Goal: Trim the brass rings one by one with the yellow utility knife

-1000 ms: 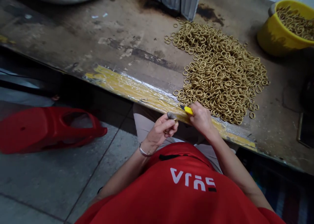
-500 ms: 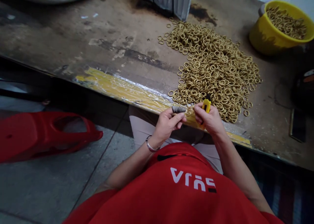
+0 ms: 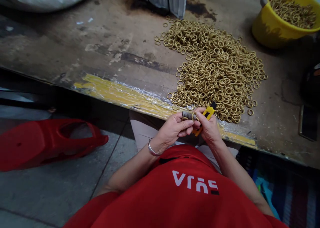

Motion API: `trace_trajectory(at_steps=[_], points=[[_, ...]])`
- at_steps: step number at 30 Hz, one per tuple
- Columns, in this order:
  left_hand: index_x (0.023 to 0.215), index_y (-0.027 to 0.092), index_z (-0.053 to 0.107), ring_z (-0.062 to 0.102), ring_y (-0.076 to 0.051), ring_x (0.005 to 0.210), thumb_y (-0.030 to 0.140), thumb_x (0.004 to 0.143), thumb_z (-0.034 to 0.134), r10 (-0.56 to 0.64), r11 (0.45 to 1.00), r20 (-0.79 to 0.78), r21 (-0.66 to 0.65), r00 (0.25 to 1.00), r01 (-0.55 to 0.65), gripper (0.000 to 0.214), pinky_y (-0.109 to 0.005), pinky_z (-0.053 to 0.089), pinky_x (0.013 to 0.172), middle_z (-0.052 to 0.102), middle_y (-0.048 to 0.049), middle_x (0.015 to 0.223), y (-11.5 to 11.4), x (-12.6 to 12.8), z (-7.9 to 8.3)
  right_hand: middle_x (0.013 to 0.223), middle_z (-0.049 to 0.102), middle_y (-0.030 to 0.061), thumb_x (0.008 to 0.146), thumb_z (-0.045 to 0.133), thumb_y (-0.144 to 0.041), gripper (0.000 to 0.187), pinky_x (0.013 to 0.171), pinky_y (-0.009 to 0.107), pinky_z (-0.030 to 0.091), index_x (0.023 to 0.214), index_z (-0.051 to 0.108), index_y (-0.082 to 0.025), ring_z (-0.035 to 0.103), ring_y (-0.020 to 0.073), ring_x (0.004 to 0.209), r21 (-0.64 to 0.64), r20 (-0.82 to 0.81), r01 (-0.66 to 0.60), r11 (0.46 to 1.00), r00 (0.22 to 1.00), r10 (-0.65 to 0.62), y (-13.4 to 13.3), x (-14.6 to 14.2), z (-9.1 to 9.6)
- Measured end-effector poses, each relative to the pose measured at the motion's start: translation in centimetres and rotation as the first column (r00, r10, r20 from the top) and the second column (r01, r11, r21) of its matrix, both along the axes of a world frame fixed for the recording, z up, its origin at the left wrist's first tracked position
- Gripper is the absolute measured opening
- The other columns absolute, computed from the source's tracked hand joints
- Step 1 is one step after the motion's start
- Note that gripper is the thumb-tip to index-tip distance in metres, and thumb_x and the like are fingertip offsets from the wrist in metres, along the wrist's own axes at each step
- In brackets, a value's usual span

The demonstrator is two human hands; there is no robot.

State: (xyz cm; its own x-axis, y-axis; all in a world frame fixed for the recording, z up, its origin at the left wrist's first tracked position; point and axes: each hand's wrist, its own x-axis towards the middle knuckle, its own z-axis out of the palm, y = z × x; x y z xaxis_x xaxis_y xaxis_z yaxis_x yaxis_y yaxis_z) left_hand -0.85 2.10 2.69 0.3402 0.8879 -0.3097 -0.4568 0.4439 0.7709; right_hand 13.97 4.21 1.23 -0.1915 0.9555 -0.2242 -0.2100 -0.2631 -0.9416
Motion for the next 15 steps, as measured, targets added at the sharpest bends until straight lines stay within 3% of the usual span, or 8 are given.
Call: trace_trajectory(at_steps=[3, 5, 7, 10, 12, 15], points=[[0.085, 0.012, 0.072, 0.049, -0.006, 0.052, 0.034, 0.070, 0.085, 0.061, 0.997, -0.015, -0.040, 0.998, -0.061, 0.030, -0.014, 0.024, 0.038, 0.069, -0.0051, 0.076, 0.1, 0.2, 0.3, 0.059, 0.049, -0.0069, 0.088, 0.062, -0.052, 0.031, 0.047, 0.022, 0.035, 0.089, 0.058, -0.022, 0.039, 0.0088, 0.047, 0.060, 0.165, -0.020, 0.998, 0.986, 0.010, 0.1, 0.6, 0.4], [0.083, 0.012, 0.069, 0.050, -0.005, 0.053, 0.033, 0.066, 0.087, 0.124, 0.990, -0.039, -0.057, 0.992, -0.126, 0.032, -0.014, 0.027, 0.039, 0.068, -0.0042, 0.077, 0.2, 0.2, 0.4, 0.067, 0.056, -0.0024, 0.093, 0.056, -0.045, 0.025, 0.056, 0.025, 0.041, 0.087, 0.059, -0.021, 0.048, 0.0118, 0.057, 0.216, 0.410, -0.077, 0.973, 0.912, -0.019, 0.0, 1.4, 0.9], [0.079, 0.012, 0.066, 0.047, -0.004, 0.050, 0.033, 0.065, 0.087, 0.173, 0.983, -0.088, -0.054, 0.981, -0.178, 0.033, -0.014, 0.028, 0.038, 0.064, -0.0010, 0.069, 0.2, 0.2, 0.4, 0.080, 0.064, 0.0033, 0.093, 0.052, -0.031, 0.016, 0.069, 0.028, 0.045, 0.087, 0.062, -0.020, 0.058, 0.0161, 0.072, 0.372, 0.665, -0.242, 0.896, 0.743, -0.076, -0.2, 2.2, 1.5], [0.075, 0.014, 0.062, 0.043, -0.004, 0.044, 0.035, 0.067, 0.084, 0.217, 0.975, -0.190, -0.010, 0.958, -0.222, 0.031, -0.014, 0.028, 0.037, 0.054, 0.0045, 0.055, 0.0, 0.1, 0.2, 0.096, 0.069, 0.0090, 0.084, 0.049, -0.012, 0.022, 0.076, 0.030, 0.044, 0.099, 0.065, -0.017, 0.063, 0.0205, 0.085, 0.368, 0.884, -0.485, 0.793, 0.447, -0.136, -0.8, 3.0, 2.0], [0.074, 0.014, 0.061, 0.042, -0.004, 0.041, 0.036, 0.070, 0.082, 0.229, 0.973, -0.250, 0.028, 0.941, -0.229, 0.030, -0.015, 0.029, 0.036, 0.051, 0.0060, 0.051, -0.1, 0.2, 0.1, 0.100, 0.070, 0.0097, 0.081, 0.049, -0.007, 0.030, 0.074, 0.029, 0.043, 0.103, 0.066, -0.017, 0.063, 0.0209, 0.085, 0.293, 0.945, -0.540, 0.789, 0.289, -0.153, -1.1, 3.1, 2.1], [0.074, 0.015, 0.061, 0.041, -0.004, 0.038, 0.038, 0.072, 0.078, 0.241, 0.971, -0.325, 0.072, 0.914, -0.230, 0.028, -0.016, 0.030, 0.036, 0.051, 0.0064, 0.050, -0.4, 0.5, 0.1, 0.101, 0.071, 0.0095, 0.081, 0.050, -0.006, 0.028, 0.070, 0.029, 0.040, 0.101, 0.066, -0.017, 0.063, 0.0208, 0.083, 0.224, 0.974, -0.556, 0.800, 0.149, -0.169, -1.5, 2.8, 2.3]])
